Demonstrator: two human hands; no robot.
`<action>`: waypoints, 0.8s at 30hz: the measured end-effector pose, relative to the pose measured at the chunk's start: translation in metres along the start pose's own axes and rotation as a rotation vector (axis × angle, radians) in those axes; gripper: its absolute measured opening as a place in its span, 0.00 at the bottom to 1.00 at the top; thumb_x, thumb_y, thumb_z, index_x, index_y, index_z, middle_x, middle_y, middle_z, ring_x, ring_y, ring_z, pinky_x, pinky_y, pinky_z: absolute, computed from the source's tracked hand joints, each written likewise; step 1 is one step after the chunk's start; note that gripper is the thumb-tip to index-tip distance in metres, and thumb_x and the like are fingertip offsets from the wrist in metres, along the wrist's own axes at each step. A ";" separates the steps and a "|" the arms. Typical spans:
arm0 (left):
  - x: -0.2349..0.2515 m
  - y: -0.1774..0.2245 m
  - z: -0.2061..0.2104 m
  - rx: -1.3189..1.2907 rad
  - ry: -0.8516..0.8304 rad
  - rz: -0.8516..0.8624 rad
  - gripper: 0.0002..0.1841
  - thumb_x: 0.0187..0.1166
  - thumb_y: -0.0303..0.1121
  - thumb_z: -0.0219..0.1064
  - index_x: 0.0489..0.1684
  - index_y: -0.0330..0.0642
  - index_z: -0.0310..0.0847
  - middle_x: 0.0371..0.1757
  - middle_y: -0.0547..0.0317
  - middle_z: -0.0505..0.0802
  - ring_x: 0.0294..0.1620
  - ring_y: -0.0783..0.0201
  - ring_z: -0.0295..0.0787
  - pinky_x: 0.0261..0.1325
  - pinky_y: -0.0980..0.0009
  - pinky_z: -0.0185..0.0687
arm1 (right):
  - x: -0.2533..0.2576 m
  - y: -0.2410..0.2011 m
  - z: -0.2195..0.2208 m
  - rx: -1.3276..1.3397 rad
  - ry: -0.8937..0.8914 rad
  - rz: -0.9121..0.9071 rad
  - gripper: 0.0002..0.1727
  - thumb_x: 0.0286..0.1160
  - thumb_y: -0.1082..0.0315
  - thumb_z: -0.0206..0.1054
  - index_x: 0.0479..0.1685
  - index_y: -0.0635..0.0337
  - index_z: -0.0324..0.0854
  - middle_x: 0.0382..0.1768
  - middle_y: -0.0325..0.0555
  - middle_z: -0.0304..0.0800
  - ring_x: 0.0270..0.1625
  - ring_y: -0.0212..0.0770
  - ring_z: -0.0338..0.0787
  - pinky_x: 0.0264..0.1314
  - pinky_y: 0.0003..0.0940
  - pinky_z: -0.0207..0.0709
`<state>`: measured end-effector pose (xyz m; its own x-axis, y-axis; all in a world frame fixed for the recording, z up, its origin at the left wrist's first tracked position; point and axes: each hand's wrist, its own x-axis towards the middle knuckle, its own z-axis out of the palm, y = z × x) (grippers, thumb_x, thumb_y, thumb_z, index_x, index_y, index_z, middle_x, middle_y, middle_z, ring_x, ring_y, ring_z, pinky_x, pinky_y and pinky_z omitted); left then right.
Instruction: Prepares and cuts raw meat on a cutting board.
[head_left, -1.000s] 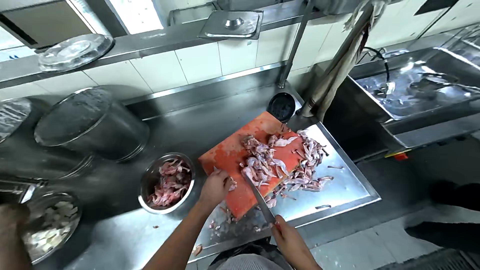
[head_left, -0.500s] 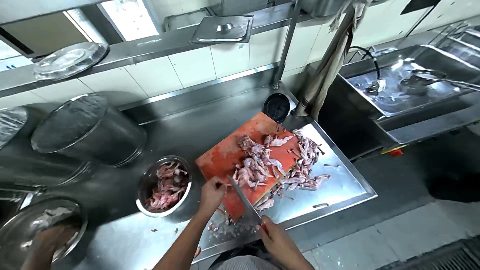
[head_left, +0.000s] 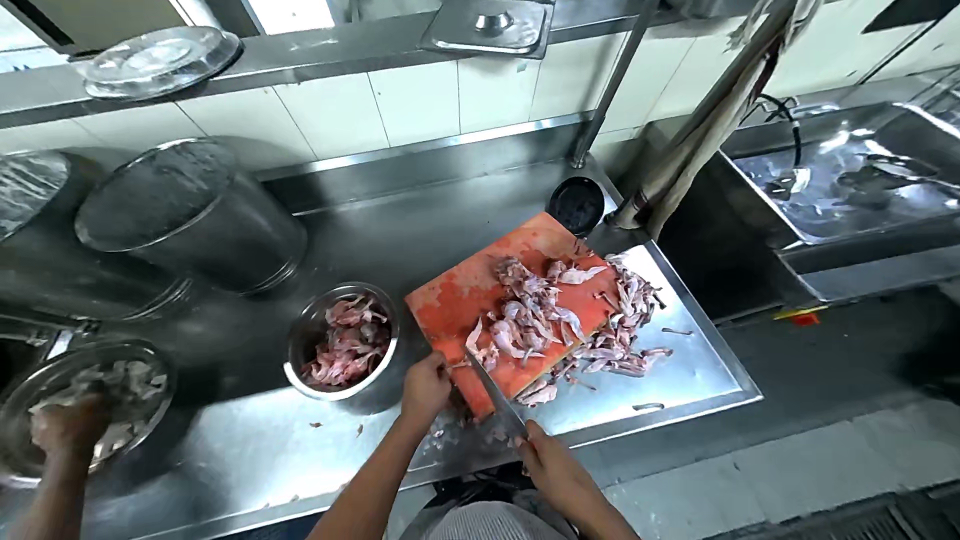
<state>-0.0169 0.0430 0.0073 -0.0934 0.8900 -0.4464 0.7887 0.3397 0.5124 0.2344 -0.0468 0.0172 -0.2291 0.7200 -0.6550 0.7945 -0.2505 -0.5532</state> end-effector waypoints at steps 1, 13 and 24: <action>0.000 -0.001 0.000 0.024 -0.005 0.016 0.11 0.83 0.36 0.63 0.51 0.43 0.89 0.50 0.52 0.95 0.56 0.55 0.93 0.65 0.51 0.86 | 0.001 0.004 0.002 0.004 0.004 -0.002 0.25 0.92 0.46 0.50 0.69 0.56 0.75 0.37 0.54 0.88 0.42 0.55 0.91 0.50 0.58 0.83; 0.020 -0.002 -0.029 0.331 -0.083 0.338 0.13 0.87 0.30 0.58 0.57 0.47 0.90 0.61 0.51 0.93 0.66 0.52 0.90 0.72 0.51 0.84 | 0.020 -0.038 -0.008 -0.267 0.016 0.047 0.22 0.92 0.50 0.48 0.71 0.52 0.73 0.45 0.55 0.92 0.51 0.57 0.94 0.55 0.59 0.85; -0.021 -0.009 -0.035 0.076 -0.218 0.276 0.13 0.85 0.38 0.63 0.53 0.41 0.89 0.50 0.51 0.94 0.53 0.56 0.93 0.65 0.53 0.86 | -0.079 0.044 0.000 -0.185 -0.021 0.170 0.25 0.91 0.48 0.49 0.66 0.59 0.78 0.41 0.61 0.93 0.48 0.64 0.94 0.51 0.65 0.84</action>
<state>-0.0430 0.0323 0.0374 0.2546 0.8563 -0.4493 0.8101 0.0649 0.5827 0.2876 -0.1149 0.0440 -0.0936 0.6634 -0.7424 0.9117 -0.2425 -0.3317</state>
